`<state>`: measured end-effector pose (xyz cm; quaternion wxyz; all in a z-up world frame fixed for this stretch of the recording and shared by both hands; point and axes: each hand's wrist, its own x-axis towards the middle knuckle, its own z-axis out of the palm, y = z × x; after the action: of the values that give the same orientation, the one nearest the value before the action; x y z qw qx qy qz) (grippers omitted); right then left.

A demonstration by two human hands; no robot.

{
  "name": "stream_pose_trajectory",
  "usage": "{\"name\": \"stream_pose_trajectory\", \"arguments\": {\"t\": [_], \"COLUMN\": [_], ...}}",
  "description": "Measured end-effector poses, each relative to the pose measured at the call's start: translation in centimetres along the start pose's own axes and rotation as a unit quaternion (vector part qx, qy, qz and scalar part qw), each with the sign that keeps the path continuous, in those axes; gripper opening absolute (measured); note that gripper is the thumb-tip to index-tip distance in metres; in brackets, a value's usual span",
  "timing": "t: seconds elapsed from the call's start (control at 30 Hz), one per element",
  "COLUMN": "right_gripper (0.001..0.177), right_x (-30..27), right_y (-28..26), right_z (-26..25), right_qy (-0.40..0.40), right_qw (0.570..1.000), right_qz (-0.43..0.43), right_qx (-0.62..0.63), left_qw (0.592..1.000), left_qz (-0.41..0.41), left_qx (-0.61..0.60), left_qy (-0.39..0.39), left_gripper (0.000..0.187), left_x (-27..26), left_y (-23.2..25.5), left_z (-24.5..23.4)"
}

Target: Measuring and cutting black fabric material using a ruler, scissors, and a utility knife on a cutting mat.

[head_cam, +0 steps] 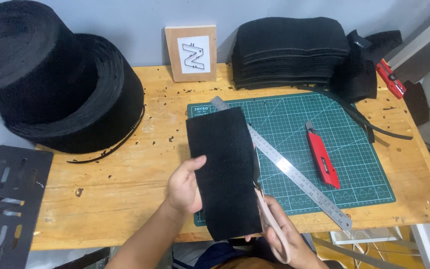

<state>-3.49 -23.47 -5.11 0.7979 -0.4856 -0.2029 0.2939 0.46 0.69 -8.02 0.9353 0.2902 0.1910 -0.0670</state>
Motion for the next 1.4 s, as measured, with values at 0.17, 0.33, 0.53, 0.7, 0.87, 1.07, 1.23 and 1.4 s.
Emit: {"name": "stream_pose_trajectory", "arguments": {"t": [0.17, 0.33, 0.53, 0.7, 0.87, 1.07, 1.23, 1.4], "right_gripper": [0.08, 0.084, 0.089, 0.09, 0.087, 0.096, 0.087, 0.064], "right_x": [-2.4, -2.5, -4.3, -4.2, -4.4, -3.3, -1.4, -2.2], "right_y": [2.0, 3.2, 3.2, 4.2, 2.5, 2.0, -0.5, 0.4], "right_z": [-1.4, -2.4, -3.3, -3.9, -2.8, -2.2, -0.4, -2.4], "right_qy": [-0.002, 0.015, 0.069, 0.015, 0.009, 0.004, -0.029, -0.021], "right_qw": [0.989, 0.995, 0.975, 0.994, 0.989, 0.986, 0.997, 0.992], "right_qz": [0.057, 0.07, 0.203, 0.105, 0.119, 0.137, 0.071, 0.106], "right_qx": [0.139, 0.07, 0.066, 0.035, 0.081, 0.098, 0.025, -0.07], "left_qw": [0.968, 0.992, 0.99, 0.955, 0.972, 0.971, 0.969, 0.97], "left_qz": [0.05, -0.002, -0.054, -0.066, -0.03, -0.01, -0.048, -0.034], "left_qx": [-0.102, -0.043, -0.037, -0.062, -0.011, 0.03, 0.04, 0.019], "left_qy": [-0.224, -0.115, -0.123, -0.281, -0.233, -0.236, -0.241, -0.242], "left_gripper": [0.054, 0.051, 0.039, 0.066, 0.063, 0.062, 0.061, 0.057], "left_x": [0.1, -0.4, -1.3, -2.5, -2.8, -2.4, -1.9, -1.7], "left_y": [-0.6, -0.8, 0.6, 2.3, 2.5, 2.4, 2.4, 2.4], "left_z": [-2.1, -2.4, 0.3, 5.3, 6.1, 5.7, 4.6, 4.4]}}
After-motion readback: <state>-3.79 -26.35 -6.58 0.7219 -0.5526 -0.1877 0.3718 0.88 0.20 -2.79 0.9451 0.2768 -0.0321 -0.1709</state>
